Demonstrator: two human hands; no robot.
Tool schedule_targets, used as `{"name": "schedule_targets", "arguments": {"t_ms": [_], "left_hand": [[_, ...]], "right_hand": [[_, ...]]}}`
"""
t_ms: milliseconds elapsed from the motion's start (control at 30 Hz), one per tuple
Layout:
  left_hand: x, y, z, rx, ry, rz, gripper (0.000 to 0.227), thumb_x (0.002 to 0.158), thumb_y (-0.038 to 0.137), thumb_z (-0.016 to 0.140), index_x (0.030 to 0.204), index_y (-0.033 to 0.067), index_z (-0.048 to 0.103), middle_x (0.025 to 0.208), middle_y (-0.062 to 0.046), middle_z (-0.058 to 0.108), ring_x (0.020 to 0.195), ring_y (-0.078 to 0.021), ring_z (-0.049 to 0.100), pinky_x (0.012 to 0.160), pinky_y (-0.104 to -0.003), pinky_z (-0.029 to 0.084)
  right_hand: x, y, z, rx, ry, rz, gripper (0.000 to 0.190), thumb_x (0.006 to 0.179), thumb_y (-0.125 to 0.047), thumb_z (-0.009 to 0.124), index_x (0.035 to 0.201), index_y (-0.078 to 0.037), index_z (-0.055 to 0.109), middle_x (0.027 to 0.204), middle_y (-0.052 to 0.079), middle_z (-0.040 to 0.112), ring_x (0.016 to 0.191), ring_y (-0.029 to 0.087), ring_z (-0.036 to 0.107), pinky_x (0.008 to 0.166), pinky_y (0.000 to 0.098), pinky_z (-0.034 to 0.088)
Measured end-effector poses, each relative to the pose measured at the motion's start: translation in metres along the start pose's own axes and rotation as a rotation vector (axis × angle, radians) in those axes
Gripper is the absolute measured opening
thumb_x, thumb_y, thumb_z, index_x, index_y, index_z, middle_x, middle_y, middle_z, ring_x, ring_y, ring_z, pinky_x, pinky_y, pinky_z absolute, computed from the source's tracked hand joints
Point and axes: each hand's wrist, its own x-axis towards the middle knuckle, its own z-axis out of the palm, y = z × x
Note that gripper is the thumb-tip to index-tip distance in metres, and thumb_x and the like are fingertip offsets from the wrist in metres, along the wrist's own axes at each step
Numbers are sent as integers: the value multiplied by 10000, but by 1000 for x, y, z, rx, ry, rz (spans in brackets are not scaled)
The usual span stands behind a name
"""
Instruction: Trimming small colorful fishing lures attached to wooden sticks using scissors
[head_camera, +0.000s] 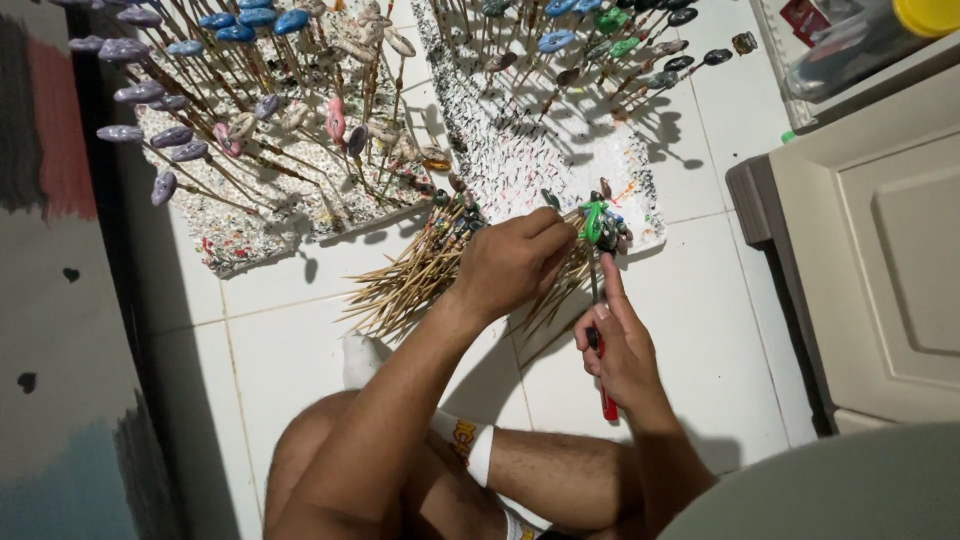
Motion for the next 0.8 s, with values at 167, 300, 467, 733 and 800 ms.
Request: {"name": "schedule_targets", "arguments": {"t_ms": [167,300,467,733,800], "left_hand": [[-3,11,-3,41,17,25,51,953,271,616,932,225,617,889,35,614,728,-232,711,619,-346,574],[-3,14,-2,56,60,41,81,978,279,565,909,243,586,876,53,591,739,-196,700,605,-314,564],[-3,15,-2,63,62,46,119,994,273,535,886,235,569,847,51,575,710,-198,686,584,-316,559],[-7,20,4,103,89,117,111,995,193,532,897,208,581,815,30,556,636,-225,656,528,-327,533],[-6,22,2,107,76,143,104,978,202,547,879,206,577,792,26,547,640,-223,660,525,-325,536]], "right_hand": [[1,-1,2,-10,18,-17,603,1054,-172,274,1646,-173,160,661,101,497,411,145,411,363,239,398],[4,-2,1,13,32,1,611,1052,-175,292,1646,-189,153,653,131,500,395,164,422,354,257,412],[10,3,1,59,21,-7,618,1052,-155,284,1649,-191,130,649,121,484,378,158,407,337,247,400],[21,6,0,139,35,-7,610,1065,-157,284,1654,-211,135,648,130,476,370,155,388,311,227,359],[21,5,-1,87,34,-20,608,1070,-171,283,1657,-198,124,654,128,493,370,150,396,308,226,353]]}}
